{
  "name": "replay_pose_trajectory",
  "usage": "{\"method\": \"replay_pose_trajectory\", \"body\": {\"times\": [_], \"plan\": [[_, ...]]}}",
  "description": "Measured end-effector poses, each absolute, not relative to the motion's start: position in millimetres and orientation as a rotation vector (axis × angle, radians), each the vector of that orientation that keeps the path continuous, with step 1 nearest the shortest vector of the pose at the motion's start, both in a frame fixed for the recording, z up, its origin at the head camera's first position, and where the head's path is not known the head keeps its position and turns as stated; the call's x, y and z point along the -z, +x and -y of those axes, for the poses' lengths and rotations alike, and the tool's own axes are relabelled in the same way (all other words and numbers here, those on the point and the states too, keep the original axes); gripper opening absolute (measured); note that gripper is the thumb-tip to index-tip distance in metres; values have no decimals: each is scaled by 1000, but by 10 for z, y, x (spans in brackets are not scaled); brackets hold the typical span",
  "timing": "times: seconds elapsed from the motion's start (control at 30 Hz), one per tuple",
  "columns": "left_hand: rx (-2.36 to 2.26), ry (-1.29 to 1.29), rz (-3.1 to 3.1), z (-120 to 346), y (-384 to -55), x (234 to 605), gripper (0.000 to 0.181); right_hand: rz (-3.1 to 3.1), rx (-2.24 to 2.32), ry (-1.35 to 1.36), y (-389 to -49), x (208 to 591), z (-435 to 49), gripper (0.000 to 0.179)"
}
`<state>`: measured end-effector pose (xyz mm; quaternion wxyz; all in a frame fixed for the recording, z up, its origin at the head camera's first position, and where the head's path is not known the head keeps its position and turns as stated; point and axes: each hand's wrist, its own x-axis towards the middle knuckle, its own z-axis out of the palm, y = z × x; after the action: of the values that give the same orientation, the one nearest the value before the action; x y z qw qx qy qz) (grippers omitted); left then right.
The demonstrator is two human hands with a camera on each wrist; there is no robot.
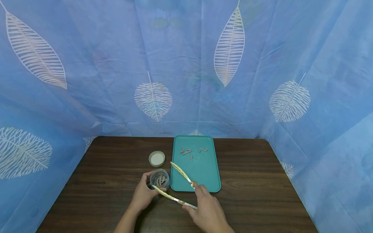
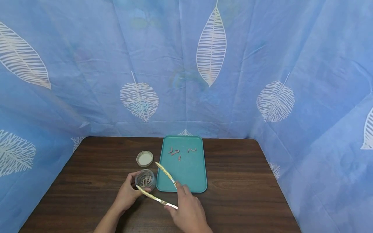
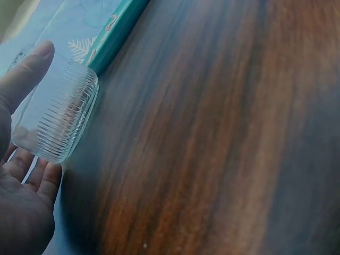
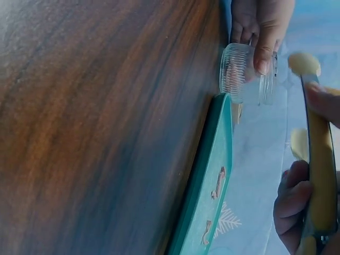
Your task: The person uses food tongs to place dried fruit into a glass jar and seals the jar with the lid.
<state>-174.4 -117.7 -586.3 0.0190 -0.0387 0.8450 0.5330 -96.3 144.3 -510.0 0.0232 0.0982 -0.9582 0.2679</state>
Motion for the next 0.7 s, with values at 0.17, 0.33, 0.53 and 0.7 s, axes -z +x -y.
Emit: {"method": "replay_pose_trajectory", "body": {"times": [0.17, 0.33, 0.53, 0.7], "plan": [[-1655, -111, -2620, 1185, -1745, 5864, 91, 2930, -878, 223, -970, 5105, -1429, 96], [-1648, -92, -2625, 1177, -1746, 5869, 93, 2899, -835, 166, -1026, 5098, -1467, 101], [-1648, -104, -2617, 1170, -1737, 5862, 92, 2876, -768, 132, -1133, 5078, -1597, 99], [-1650, -97, -2615, 1180, -1729, 5844, 92, 2852, -774, 110, -1230, 5098, -1738, 97]]}}
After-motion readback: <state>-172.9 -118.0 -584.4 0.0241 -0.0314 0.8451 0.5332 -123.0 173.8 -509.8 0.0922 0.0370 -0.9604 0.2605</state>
